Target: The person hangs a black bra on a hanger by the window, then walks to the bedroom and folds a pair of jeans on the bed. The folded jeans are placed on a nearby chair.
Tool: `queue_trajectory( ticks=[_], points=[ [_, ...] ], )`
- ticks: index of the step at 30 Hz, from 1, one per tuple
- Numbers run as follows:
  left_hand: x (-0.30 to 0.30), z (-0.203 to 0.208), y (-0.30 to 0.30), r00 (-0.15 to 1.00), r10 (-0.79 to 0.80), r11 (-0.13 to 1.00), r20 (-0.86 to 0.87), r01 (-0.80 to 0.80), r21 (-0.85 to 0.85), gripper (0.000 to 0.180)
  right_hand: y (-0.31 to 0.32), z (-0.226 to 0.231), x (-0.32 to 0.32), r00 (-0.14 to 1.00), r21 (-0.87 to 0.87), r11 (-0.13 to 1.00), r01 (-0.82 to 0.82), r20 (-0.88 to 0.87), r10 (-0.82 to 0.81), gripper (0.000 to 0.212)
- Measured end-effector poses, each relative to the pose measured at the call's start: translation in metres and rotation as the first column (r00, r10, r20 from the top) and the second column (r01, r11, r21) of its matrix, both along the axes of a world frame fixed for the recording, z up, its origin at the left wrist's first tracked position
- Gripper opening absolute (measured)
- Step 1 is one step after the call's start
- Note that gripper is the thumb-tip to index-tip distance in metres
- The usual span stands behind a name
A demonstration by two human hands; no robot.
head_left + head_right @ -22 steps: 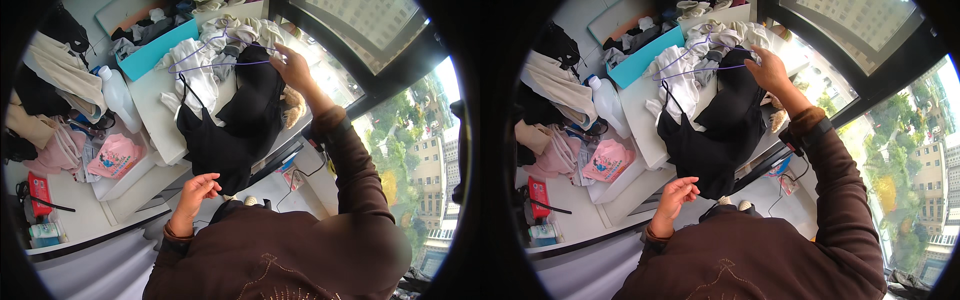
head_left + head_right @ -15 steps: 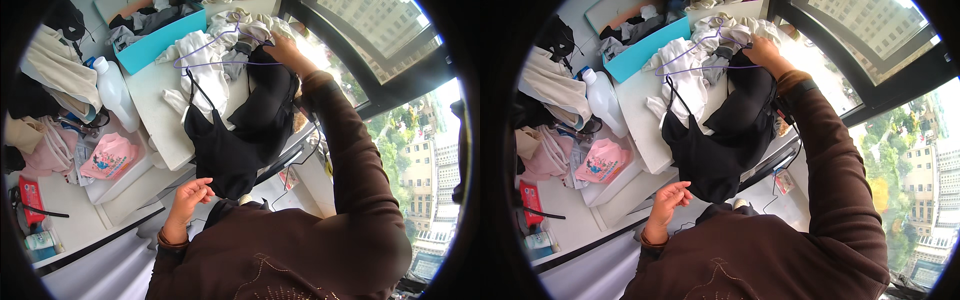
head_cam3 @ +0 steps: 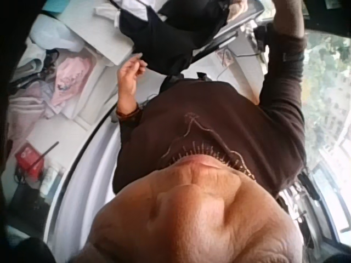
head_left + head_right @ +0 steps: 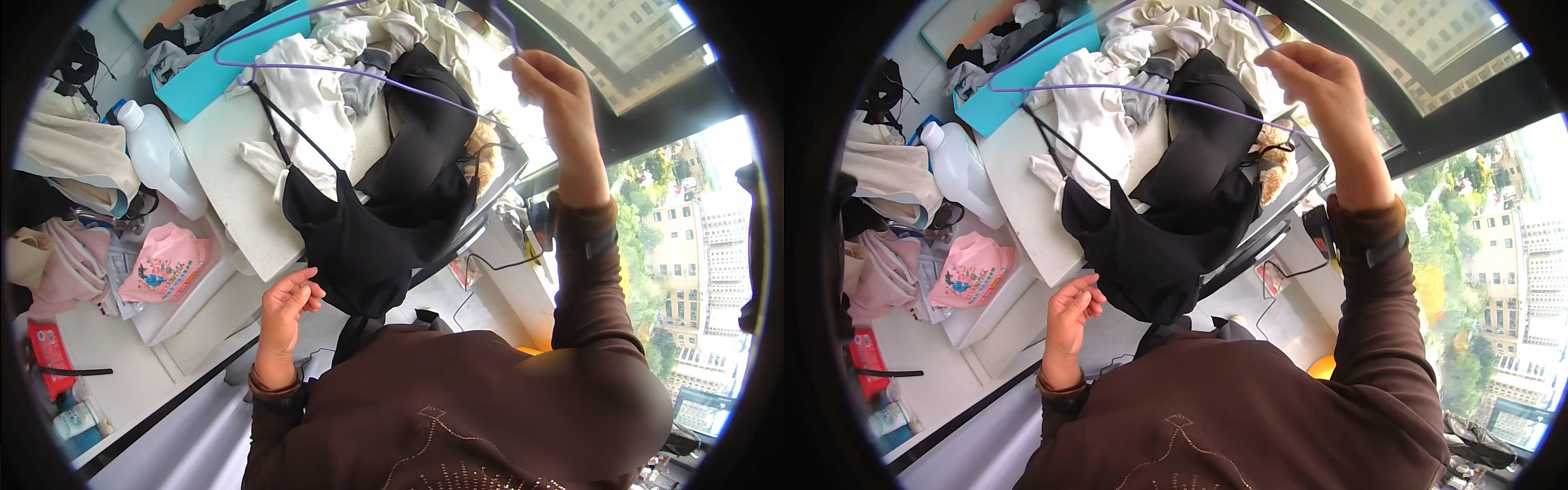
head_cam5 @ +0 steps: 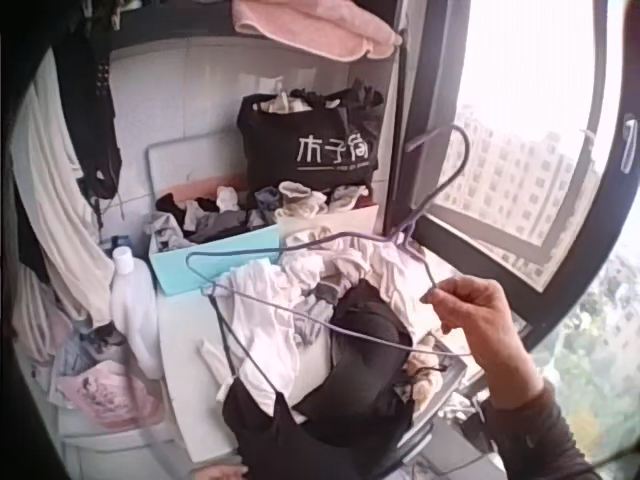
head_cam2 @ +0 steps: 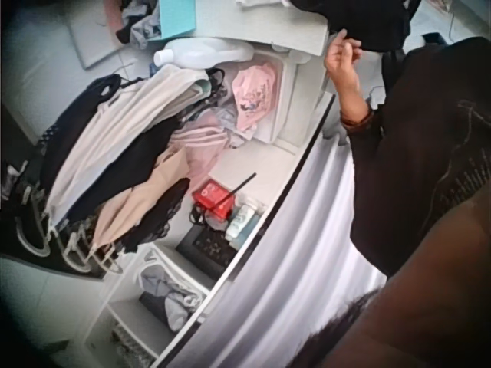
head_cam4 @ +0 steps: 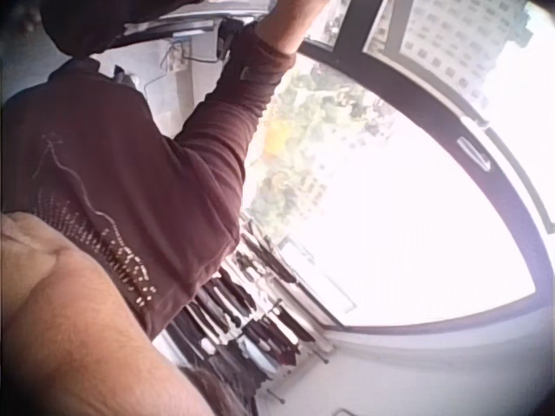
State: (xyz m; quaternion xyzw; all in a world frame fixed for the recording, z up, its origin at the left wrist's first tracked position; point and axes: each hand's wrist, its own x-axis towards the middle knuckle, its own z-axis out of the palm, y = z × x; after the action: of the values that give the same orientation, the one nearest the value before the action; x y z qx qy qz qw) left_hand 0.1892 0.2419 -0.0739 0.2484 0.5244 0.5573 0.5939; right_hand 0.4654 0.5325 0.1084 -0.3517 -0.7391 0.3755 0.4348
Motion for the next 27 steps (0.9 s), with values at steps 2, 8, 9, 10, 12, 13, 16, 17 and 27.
queue_trajectory(
  ticks=[2, 8, 9, 10, 12, 13, 16, 17, 27],
  points=[
    [0.010, 0.006, 0.003, 0.999, 0.026, 1.000, -0.037, -0.026, 0.014, 0.029, -0.028, 0.012, 0.036, 0.990, -0.049, 0.999, 0.004, -0.139, -0.011, 0.018],
    [0.054, 0.043, 0.016, 0.965, 0.221, 0.968, -0.143, -0.199, 0.156, 0.015, -0.098, 0.020, 0.190, 0.903, -0.139, 0.990, 0.012, -0.423, -0.070, 0.017],
    [0.062, 0.051, 0.021, 0.955, 0.266, 0.952, -0.134, -0.238, 0.194, 0.015, -0.109, 0.018, 0.218, 0.876, -0.144, 0.990, -0.003, -0.478, -0.067, 0.016],
    [0.070, 0.058, 0.026, 0.941, 0.307, 0.935, -0.143, -0.270, 0.227, 0.015, -0.120, 0.017, 0.249, 0.863, -0.106, 0.993, -0.052, -0.506, -0.009, 0.014],
    [0.083, 0.068, 0.043, 0.908, 0.375, 0.911, -0.189, -0.322, 0.258, 0.015, -0.151, 0.014, 0.310, 0.835, -0.081, 0.993, -0.082, -0.550, 0.024, 0.013],
    [0.089, 0.071, 0.054, 0.890, 0.377, 0.911, -0.259, -0.305, 0.277, 0.015, -0.170, 0.012, 0.338, 0.825, -0.097, 0.993, -0.067, -0.565, 0.000, 0.013],
    [0.105, 0.066, 0.094, 0.737, 0.406, 0.894, -0.541, -0.197, 0.402, 0.019, -0.225, -0.005, 0.408, 0.825, -0.101, 0.994, 0.043, -0.558, -0.092, 0.017],
    [0.109, 0.062, 0.111, 0.571, 0.435, 0.896, -0.696, -0.196, 0.399, 0.024, -0.242, -0.012, 0.425, 0.809, -0.132, 0.990, 0.053, -0.575, -0.120, 0.020],
    [0.153, 0.043, 0.193, -0.283, -0.077, 0.969, -0.956, -0.245, -0.005, 0.046, -0.357, -0.073, 0.469, 0.827, -0.178, 0.821, 0.542, -0.059, -0.559, 0.028]
  ],
)
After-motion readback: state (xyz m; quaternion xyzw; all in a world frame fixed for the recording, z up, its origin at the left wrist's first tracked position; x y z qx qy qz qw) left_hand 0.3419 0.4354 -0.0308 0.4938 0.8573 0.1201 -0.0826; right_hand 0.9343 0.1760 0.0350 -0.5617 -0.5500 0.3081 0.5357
